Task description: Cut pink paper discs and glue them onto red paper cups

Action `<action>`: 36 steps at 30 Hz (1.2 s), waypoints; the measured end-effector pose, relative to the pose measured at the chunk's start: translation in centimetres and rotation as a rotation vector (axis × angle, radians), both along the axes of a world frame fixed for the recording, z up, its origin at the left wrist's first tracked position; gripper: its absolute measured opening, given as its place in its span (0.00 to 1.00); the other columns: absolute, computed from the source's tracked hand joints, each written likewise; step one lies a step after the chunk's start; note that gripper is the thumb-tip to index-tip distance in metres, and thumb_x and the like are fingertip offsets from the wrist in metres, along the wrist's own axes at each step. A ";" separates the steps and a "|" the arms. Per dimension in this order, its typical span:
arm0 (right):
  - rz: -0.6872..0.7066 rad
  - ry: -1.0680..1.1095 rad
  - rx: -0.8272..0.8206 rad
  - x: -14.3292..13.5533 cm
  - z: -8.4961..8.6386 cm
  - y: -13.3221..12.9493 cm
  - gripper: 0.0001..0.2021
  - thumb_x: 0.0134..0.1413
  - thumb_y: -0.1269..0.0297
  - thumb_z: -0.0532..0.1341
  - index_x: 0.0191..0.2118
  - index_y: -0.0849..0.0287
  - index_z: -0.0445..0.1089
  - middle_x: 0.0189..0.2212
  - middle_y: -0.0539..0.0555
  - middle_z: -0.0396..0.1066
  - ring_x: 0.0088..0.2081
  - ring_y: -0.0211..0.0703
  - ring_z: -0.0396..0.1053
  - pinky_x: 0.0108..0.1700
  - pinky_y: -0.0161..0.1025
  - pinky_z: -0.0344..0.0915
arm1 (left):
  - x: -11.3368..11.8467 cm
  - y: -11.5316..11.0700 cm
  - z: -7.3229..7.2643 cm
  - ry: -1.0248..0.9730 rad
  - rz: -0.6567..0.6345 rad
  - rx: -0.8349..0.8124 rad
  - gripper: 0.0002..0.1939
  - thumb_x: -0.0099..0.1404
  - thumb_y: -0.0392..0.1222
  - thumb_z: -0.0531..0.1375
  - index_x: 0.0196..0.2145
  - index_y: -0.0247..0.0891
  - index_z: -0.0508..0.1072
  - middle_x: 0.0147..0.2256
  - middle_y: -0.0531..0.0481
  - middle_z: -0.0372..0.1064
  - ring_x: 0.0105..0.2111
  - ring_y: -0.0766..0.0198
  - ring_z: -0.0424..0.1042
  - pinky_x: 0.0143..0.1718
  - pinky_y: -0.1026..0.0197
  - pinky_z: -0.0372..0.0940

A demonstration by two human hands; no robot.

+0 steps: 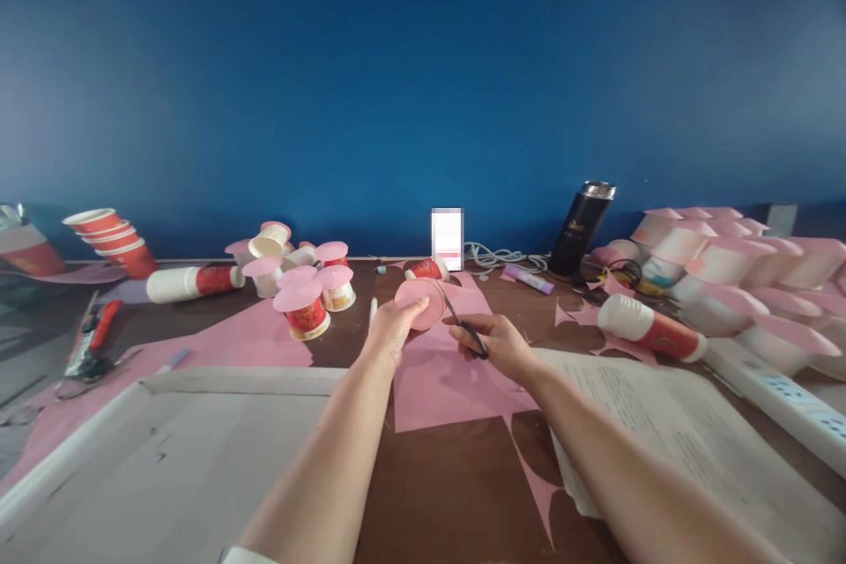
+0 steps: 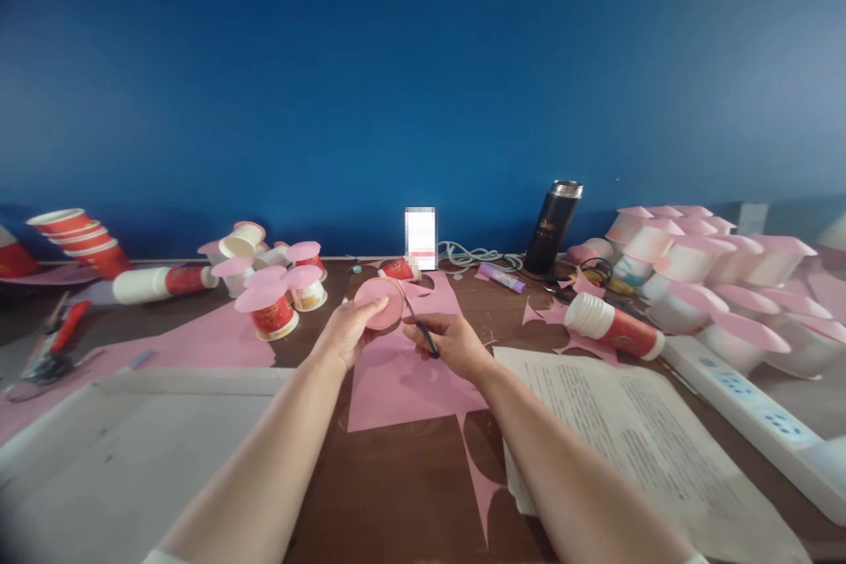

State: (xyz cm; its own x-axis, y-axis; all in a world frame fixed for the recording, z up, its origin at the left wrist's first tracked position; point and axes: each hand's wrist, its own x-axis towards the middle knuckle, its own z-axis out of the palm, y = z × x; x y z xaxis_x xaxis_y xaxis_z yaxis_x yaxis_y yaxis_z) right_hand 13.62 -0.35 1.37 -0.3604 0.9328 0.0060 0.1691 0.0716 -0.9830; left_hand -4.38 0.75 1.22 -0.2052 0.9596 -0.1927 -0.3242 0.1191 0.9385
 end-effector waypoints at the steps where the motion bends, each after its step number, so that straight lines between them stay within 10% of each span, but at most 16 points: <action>1: 0.002 0.002 0.002 0.0 0.0 0.0 0.27 0.44 0.46 0.66 0.44 0.64 0.75 0.19 0.49 0.66 0.23 0.36 0.63 0.28 0.36 0.60 | 0.0 0.0 -0.1 0.000 -0.001 0.005 0.22 0.44 0.45 0.71 0.37 0.32 0.77 0.33 0.41 0.75 0.35 0.54 0.74 0.33 0.57 0.70; 36: -0.007 -0.055 0.028 0.1 -0.2 0.4 0.25 0.47 0.48 0.65 0.45 0.64 0.76 0.16 0.47 0.64 0.21 0.34 0.60 0.27 0.35 0.58 | -0.2 -0.1 0.3 -0.002 0.039 -0.016 0.21 0.46 0.43 0.70 0.37 0.31 0.76 0.30 0.43 0.74 0.29 0.59 0.73 0.26 0.61 0.67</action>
State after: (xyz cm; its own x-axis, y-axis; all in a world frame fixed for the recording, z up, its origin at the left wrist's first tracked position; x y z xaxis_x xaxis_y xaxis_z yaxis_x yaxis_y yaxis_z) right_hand 13.75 0.01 1.15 -0.3543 0.9351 0.0125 0.2229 0.0974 -0.9700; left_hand -4.53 0.66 1.56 -0.2420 0.9475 -0.2089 -0.3310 0.1218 0.9357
